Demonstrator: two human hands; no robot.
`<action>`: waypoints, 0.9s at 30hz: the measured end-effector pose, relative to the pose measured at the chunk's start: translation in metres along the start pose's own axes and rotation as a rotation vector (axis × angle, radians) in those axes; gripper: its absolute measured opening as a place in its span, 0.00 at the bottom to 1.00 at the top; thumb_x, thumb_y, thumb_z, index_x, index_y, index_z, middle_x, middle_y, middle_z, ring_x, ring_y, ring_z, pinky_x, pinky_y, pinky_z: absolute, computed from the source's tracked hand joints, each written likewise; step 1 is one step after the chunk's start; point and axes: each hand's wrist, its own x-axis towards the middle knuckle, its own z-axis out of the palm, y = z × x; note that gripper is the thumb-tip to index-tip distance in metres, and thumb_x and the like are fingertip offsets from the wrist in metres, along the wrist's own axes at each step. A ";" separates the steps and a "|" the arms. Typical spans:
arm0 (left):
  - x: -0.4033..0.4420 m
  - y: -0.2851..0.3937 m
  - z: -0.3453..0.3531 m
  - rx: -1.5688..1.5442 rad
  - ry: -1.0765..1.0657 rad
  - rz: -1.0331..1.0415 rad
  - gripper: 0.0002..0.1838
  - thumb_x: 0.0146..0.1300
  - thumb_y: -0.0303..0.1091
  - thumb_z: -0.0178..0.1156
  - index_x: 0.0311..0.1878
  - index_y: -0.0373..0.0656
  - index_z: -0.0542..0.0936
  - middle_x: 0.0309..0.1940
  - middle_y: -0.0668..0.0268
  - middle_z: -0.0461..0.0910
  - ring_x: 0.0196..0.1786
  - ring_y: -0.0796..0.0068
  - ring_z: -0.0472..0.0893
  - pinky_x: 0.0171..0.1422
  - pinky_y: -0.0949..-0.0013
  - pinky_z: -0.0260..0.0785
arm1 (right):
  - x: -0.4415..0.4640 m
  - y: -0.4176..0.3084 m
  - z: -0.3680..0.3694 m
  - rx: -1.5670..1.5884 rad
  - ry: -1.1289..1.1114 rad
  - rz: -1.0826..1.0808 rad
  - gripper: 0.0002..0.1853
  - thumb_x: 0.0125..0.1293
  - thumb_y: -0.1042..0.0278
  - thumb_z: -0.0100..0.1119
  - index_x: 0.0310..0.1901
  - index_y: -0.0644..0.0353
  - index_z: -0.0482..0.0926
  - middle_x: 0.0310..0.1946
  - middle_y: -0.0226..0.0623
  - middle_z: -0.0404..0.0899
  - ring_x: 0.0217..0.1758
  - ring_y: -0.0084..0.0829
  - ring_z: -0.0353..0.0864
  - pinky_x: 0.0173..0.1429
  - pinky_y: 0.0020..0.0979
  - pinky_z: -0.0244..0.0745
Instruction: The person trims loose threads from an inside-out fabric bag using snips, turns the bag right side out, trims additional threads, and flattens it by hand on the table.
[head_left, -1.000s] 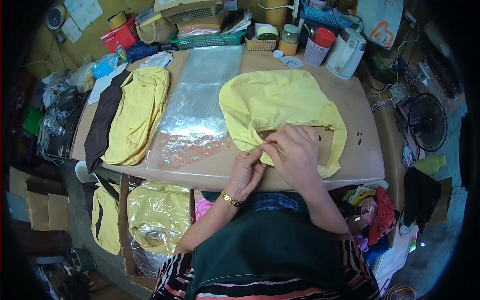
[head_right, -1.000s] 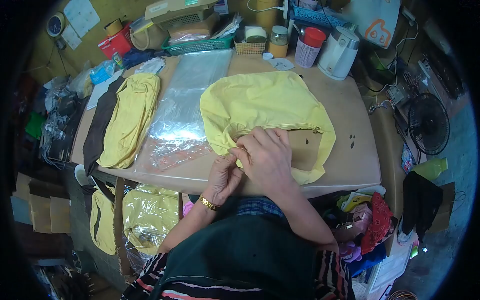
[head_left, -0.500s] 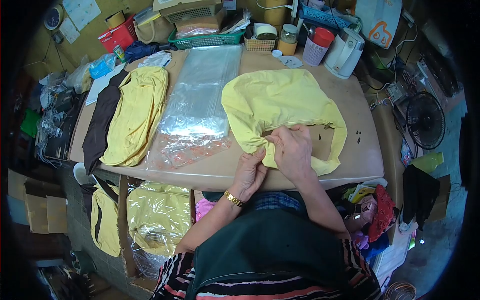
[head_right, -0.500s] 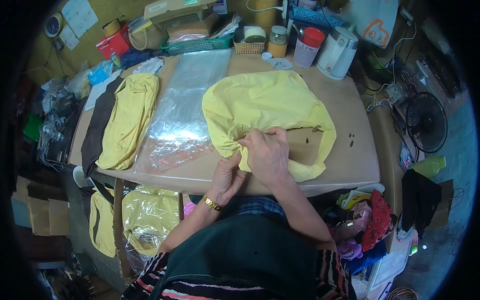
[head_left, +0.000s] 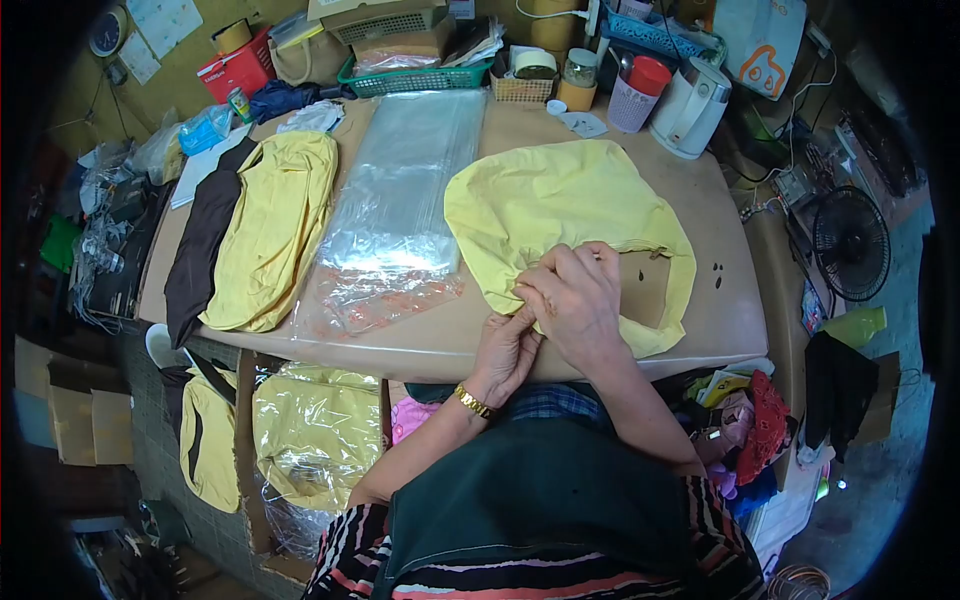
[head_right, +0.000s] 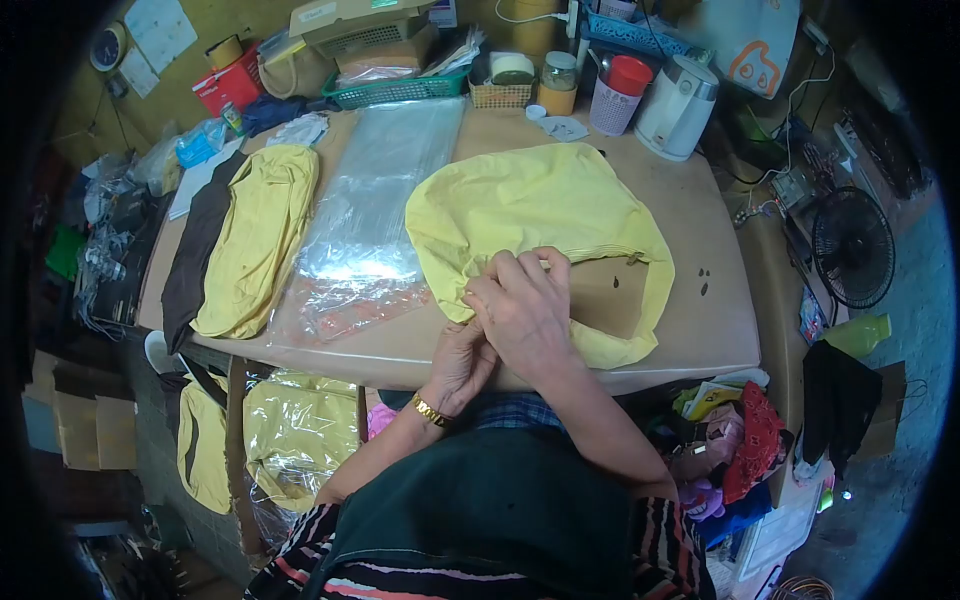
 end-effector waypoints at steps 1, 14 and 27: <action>0.001 -0.001 -0.003 0.000 0.000 0.000 0.13 0.70 0.24 0.58 0.57 0.39 0.76 0.52 0.64 0.81 0.53 0.74 0.81 0.60 0.69 0.76 | -0.001 0.000 0.000 0.000 0.000 0.000 0.07 0.50 0.67 0.72 0.30 0.55 0.82 0.30 0.29 0.75 0.36 0.32 0.76 0.57 0.41 0.62; -0.002 -0.001 0.003 0.192 -0.029 0.052 0.19 0.70 0.26 0.58 0.63 0.41 0.73 0.59 0.65 0.78 0.61 0.73 0.77 0.68 0.66 0.69 | 0.002 0.013 0.011 0.013 0.070 0.129 0.06 0.59 0.69 0.65 0.31 0.57 0.76 0.26 0.33 0.76 0.32 0.35 0.77 0.56 0.41 0.62; -0.004 0.015 -0.006 0.060 -0.103 0.017 0.20 0.73 0.39 0.57 0.63 0.43 0.72 0.60 0.67 0.77 0.60 0.75 0.76 0.68 0.65 0.68 | 0.004 0.013 -0.006 0.153 -0.267 0.393 0.10 0.65 0.62 0.64 0.34 0.58 0.75 0.19 0.39 0.78 0.23 0.46 0.77 0.31 0.43 0.70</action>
